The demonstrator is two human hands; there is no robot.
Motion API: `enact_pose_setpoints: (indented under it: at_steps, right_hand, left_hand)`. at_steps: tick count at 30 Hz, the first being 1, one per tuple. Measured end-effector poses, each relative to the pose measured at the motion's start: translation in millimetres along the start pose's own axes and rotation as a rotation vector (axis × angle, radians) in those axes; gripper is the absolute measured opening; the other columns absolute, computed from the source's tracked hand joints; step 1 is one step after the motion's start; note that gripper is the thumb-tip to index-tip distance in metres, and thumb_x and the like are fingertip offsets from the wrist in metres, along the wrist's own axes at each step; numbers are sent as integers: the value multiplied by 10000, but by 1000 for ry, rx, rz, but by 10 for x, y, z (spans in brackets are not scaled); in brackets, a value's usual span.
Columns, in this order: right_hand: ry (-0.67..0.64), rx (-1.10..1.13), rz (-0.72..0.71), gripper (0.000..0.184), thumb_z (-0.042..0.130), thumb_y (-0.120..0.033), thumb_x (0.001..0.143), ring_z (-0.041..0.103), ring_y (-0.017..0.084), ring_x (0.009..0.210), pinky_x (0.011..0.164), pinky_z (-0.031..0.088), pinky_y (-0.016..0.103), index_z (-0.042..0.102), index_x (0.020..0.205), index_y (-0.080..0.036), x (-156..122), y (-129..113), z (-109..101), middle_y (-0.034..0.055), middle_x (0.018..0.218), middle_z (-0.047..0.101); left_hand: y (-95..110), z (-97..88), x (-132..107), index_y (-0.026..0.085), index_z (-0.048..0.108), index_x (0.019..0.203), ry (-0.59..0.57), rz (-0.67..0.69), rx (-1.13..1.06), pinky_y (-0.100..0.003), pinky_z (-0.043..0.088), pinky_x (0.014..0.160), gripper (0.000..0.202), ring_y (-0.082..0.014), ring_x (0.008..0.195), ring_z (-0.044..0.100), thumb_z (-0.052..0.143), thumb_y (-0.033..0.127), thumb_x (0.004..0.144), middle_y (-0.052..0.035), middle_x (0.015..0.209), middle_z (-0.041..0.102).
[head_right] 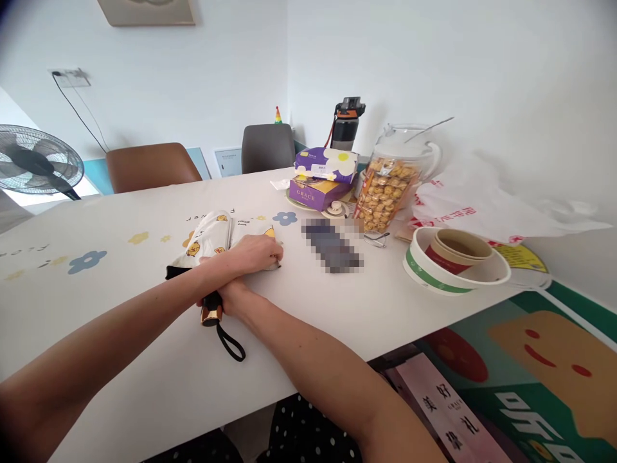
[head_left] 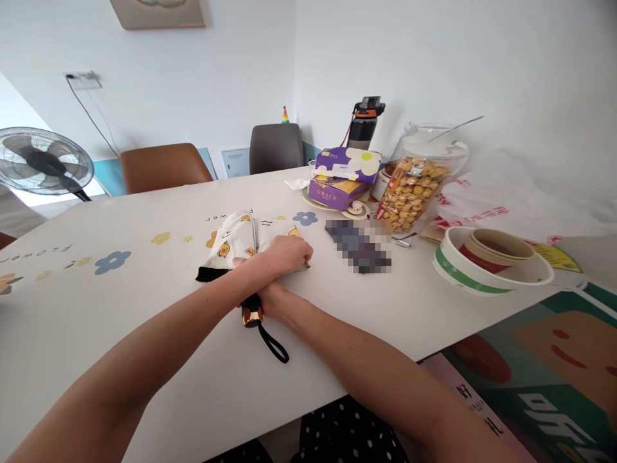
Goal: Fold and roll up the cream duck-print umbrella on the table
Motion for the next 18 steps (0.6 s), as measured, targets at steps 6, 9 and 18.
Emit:
enact_pose_setpoints:
  at_steps: [6, 9, 18]
  right_hand:
    - [-62, 42, -11, 130, 490, -272, 807, 433, 102, 327, 314, 382, 227, 445, 720, -187, -39, -19, 24, -46, 453, 439]
    - [-34, 52, 6, 119, 494, -227, 792, 418, 85, 344, 318, 420, 232, 429, 706, -175, -37, -32, 37, -48, 468, 427]
    - [43, -4, -14, 164, 578, -281, 728, 426, 89, 341, 270, 413, 226, 465, 737, -162, -87, -55, 73, -48, 484, 446]
  left_hand:
    - [-19, -241, -178, 267, 612, 937, 476, -161, -187, -265, 395, 715, 251, -159, 835, 576, 382, 279, 839, 0, 946, 628]
    - [-188, -424, -392, 254, 588, 989, 697, -233, -360, -270, 411, 729, 271, -144, 797, 580, 358, 264, 847, 3, 899, 640]
    - [-683, -50, -964, 204, 483, 1237, 538, -506, -683, -348, 374, 954, 472, -213, 1144, 482, 453, 367, 796, -60, 1276, 513]
Point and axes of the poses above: each hand's wrist, its own x-axis towards the middle knuckle, its own z-axis out of the palm, y = z × x, the point moved 1 cm from there along x, towards the middle knuckle
